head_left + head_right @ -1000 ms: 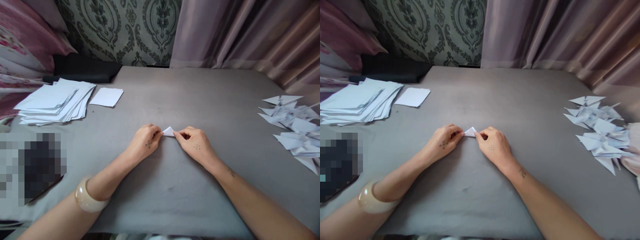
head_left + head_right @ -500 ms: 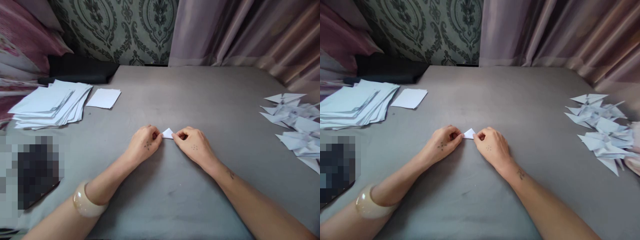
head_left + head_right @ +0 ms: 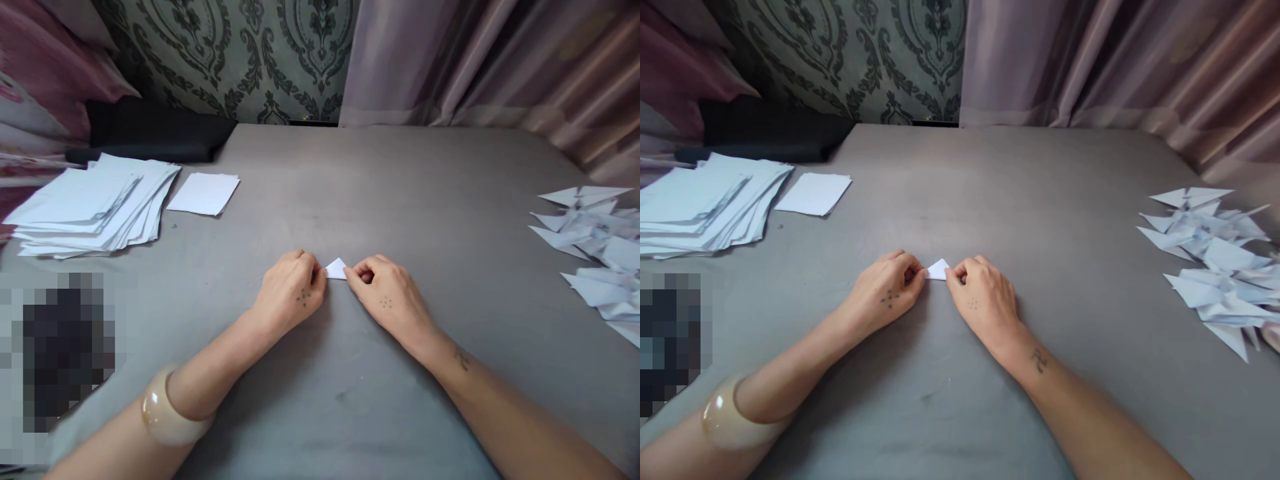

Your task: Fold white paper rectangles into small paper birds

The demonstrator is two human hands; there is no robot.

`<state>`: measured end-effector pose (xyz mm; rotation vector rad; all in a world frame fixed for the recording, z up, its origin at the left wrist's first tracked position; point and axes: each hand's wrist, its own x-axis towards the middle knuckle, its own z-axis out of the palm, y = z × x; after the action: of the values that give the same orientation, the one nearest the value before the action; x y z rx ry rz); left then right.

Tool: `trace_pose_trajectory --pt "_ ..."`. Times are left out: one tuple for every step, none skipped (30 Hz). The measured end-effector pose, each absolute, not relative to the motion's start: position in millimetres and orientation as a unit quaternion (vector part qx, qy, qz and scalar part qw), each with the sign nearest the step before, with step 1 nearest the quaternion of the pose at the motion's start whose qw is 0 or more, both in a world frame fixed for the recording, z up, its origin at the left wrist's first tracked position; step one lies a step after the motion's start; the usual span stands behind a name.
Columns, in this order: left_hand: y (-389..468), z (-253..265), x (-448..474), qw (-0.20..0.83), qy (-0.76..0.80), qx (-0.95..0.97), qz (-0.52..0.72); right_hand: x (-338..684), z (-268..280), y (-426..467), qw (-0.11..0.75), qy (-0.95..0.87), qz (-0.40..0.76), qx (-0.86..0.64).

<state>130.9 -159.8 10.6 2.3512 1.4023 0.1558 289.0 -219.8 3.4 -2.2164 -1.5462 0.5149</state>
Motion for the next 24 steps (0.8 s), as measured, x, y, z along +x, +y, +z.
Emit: trace_pose_trajectory --pt "-159.6 10.4 131.1 0.198 0.502 0.841 0.053 289.0 3.1 -220.0 0.191 -0.555 0.179 -0.790" --pt "-159.2 10.2 131.2 0.197 0.501 0.841 0.051 289.1 2.9 -220.1 0.189 -0.559 0.174 -0.789" --pt "-158.7 10.2 131.4 0.197 0.500 0.842 0.049 289.1 2.6 -220.3 0.187 -0.562 0.171 -0.788" --pt "-158.1 10.4 131.6 0.198 0.499 0.842 0.046 289.1 2.3 -220.5 0.184 -0.564 0.169 -0.787" --pt "-157.5 10.9 131.9 0.199 0.498 0.843 0.043 289.2 2.1 -220.7 0.182 -0.565 0.168 -0.787" --pt "-157.0 11.6 132.2 0.200 0.498 0.843 0.040 289.2 1.9 -220.8 0.181 -0.566 0.167 -0.787" --pt "-156.4 12.5 132.5 0.202 0.498 0.843 0.036 289.2 1.7 -221.0 0.179 -0.568 0.165 -0.786" --pt "-155.9 13.4 132.8 0.204 0.499 0.842 0.031 289.2 1.6 -221.0 0.179 -0.569 0.161 -0.786" --pt "-155.5 14.3 132.9 0.208 0.500 0.840 0.027 289.3 1.7 -220.9 0.178 -0.572 0.158 -0.785" --pt "-155.2 14.8 132.9 0.212 0.501 0.839 0.023 289.5 1.9 -220.8 0.177 -0.575 0.155 -0.784" --pt "-155.1 14.8 132.6 0.216 0.499 0.839 0.020 289.8 2.3 -220.5 0.175 -0.579 0.155 -0.781" --pt "-155.0 14.2 132.0 0.218 0.497 0.840 0.021 290.2 2.9 -220.1 0.171 -0.581 0.157 -0.780" --pt "-155.0 12.8 131.1 0.217 0.493 0.842 0.026 290.7 3.6 -219.8 0.166 -0.583 0.161 -0.779" --pt "-155.1 10.8 129.9 0.211 0.488 0.846 0.035 291.2 4.4 -219.5 0.160 -0.582 0.165 -0.780" --pt "-155.1 8.4 128.5 0.202 0.481 0.852 0.046 291.8 5.3 -219.3 0.153 -0.580 0.167 -0.783" --pt "-155.2 5.6 127.1 0.189 0.476 0.857 0.059 292.4 6.0 -219.4 0.147 -0.575 0.168 -0.787" --pt "-155.2 2.9 125.7 0.177 0.472 0.861 0.071 293.1 6.5 -219.7 0.141 -0.571 0.168 -0.791" --pt "-155.1 0.6 124.6 0.168 0.471 0.863 0.080 293.8 6.8 -220.3 0.138 -0.569 0.167 -0.793" --pt "-155.0 -1.2 123.6 0.165 0.472 0.862 0.085 294.7 6.7 -220.9 0.136 -0.570 0.167 -0.793" --pt "-154.7 -2.3 123.0 0.167 0.476 0.859 0.088 295.8 6.3 -221.7 0.137 -0.573 0.167 -0.791" --pt "-154.3 -2.7 122.7 0.176 0.483 0.853 0.088 297.0 5.6 -222.3 0.140 -0.577 0.168 -0.786" --pt "-153.8 -2.4 122.6 0.190 0.489 0.847 0.086 298.4 4.8 -222.8 0.145 -0.583 0.170 -0.781" --pt "-153.0 -1.6 122.6 0.206 0.496 0.840 0.083 300.0 3.9 -223.0 0.149 -0.587 0.173 -0.777" --pt "-152.0 -0.4 122.8 0.222 0.501 0.833 0.081 301.6 3.1 -223.1 0.152 -0.589 0.177 -0.774"
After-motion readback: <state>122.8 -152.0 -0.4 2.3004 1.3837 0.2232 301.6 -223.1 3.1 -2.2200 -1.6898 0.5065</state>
